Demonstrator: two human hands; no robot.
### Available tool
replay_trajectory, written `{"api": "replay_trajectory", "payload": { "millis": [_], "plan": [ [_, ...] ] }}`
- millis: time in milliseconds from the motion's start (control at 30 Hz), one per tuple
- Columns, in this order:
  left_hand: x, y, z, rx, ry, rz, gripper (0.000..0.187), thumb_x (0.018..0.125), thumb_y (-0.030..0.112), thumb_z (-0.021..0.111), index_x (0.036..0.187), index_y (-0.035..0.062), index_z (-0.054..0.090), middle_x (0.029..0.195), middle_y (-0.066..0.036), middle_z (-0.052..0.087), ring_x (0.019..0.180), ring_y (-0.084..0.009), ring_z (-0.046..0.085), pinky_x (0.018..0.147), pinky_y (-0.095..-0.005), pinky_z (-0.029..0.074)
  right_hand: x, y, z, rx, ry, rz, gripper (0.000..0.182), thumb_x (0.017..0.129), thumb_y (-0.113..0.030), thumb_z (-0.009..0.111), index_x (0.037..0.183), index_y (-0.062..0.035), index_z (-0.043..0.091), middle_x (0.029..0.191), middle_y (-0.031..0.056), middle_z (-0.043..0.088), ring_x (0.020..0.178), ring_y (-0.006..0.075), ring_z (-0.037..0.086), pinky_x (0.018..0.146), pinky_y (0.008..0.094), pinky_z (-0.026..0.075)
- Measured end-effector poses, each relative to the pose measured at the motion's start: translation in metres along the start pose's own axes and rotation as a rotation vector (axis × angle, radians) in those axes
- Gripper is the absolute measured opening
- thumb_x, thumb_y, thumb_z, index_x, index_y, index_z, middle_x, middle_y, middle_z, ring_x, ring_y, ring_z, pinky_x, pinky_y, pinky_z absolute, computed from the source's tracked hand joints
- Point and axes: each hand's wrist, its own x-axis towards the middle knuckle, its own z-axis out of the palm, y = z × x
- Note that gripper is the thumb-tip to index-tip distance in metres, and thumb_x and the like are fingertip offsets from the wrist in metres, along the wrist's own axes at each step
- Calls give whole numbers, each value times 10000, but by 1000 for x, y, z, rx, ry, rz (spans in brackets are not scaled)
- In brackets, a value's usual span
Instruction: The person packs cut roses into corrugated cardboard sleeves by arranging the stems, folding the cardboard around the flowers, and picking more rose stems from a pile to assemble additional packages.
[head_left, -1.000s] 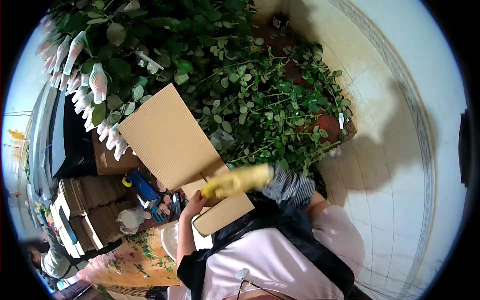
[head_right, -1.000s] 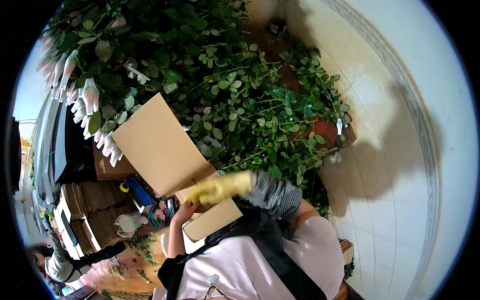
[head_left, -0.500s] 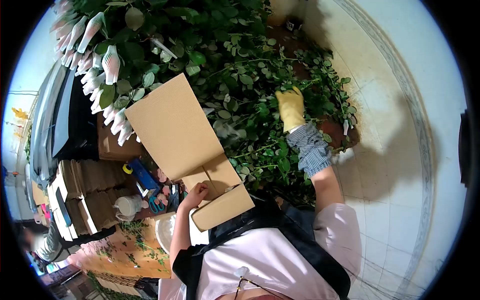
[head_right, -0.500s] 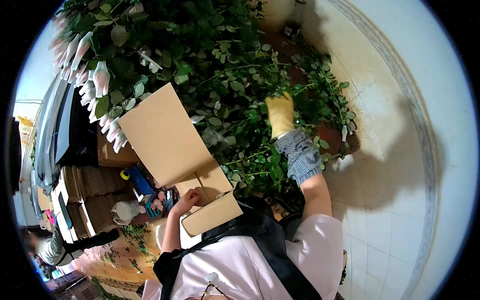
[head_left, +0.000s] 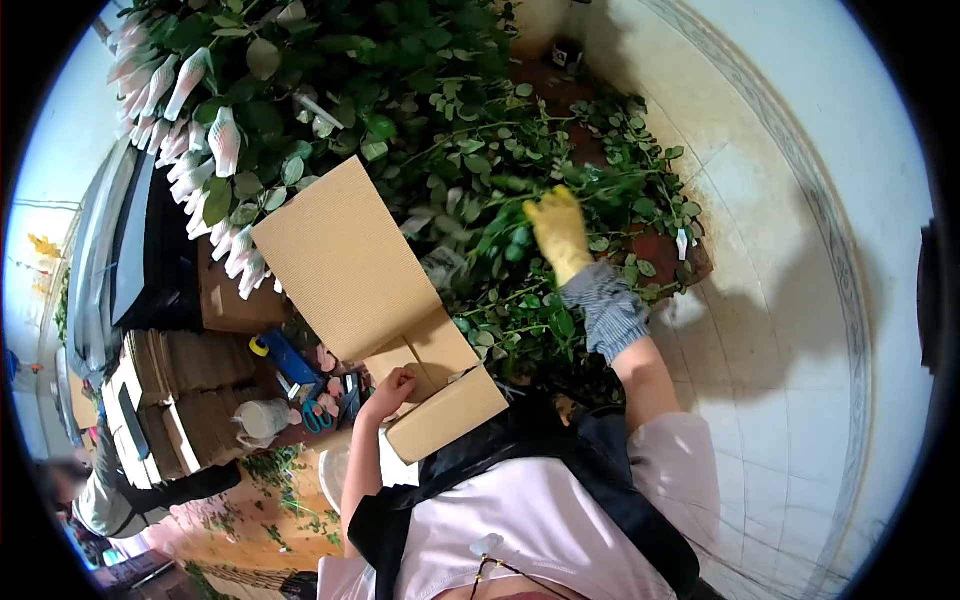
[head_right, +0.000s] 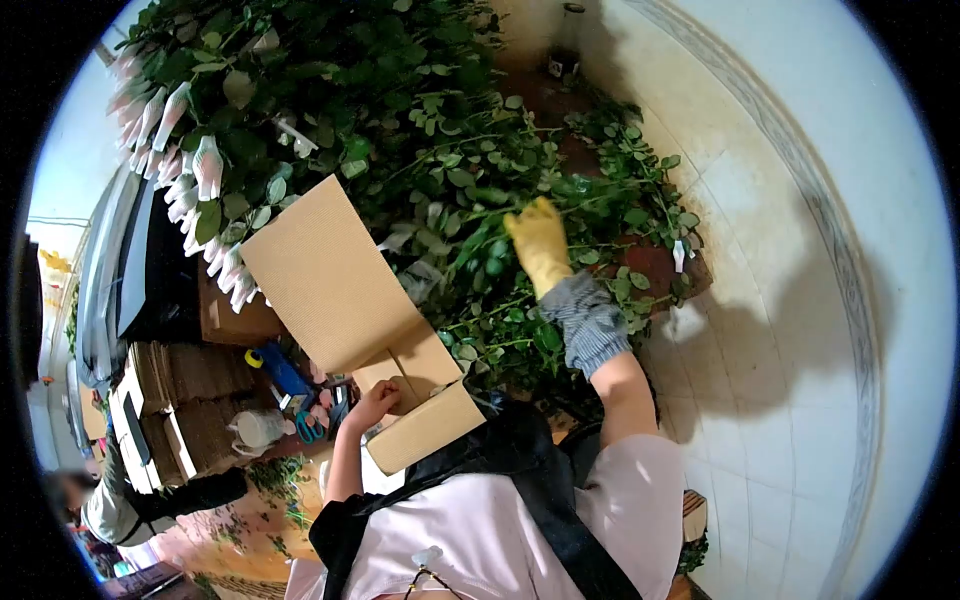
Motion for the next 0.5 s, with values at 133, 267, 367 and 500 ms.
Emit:
{"api": "replay_trajectory", "payload": {
  "millis": [133,267,367,500],
  "plan": [
    [0,-3,0,-4,-10,55,342,962,225,591,1214,-2,547,1047,-109,634,926,-182,613,822,-307,510,-27,46,-40,254,395,110,375,801,6,629,1148,-131,663,1133,132,665,1118,325,593,1066,475,415],
    [7,-1,-4,8,-69,-3,329,975,226,594,1200,-7,540,1027,-96,623,904,-166,611,784,-300,522,-37,39,-69,399,551,123,359,759,38,676,1104,-63,661,1110,162,659,1072,362,603,1016,459,461],
    [-2,7,-5,-42,-97,2,295,998,226,579,1179,-2,534,993,-76,607,866,-151,597,773,-302,520,-36,26,-85,355,279,159,399,778,40,661,1167,-46,649,1085,210,655,1036,361,608,1023,468,449],
    [5,-1,-8,-63,-118,-2,313,992,244,593,1195,11,546,970,-59,590,856,-140,573,774,-294,505,-42,31,-87,338,277,155,439,761,59,620,1181,-66,654,1062,210,656,949,356,612,989,463,460]
  ]
}}
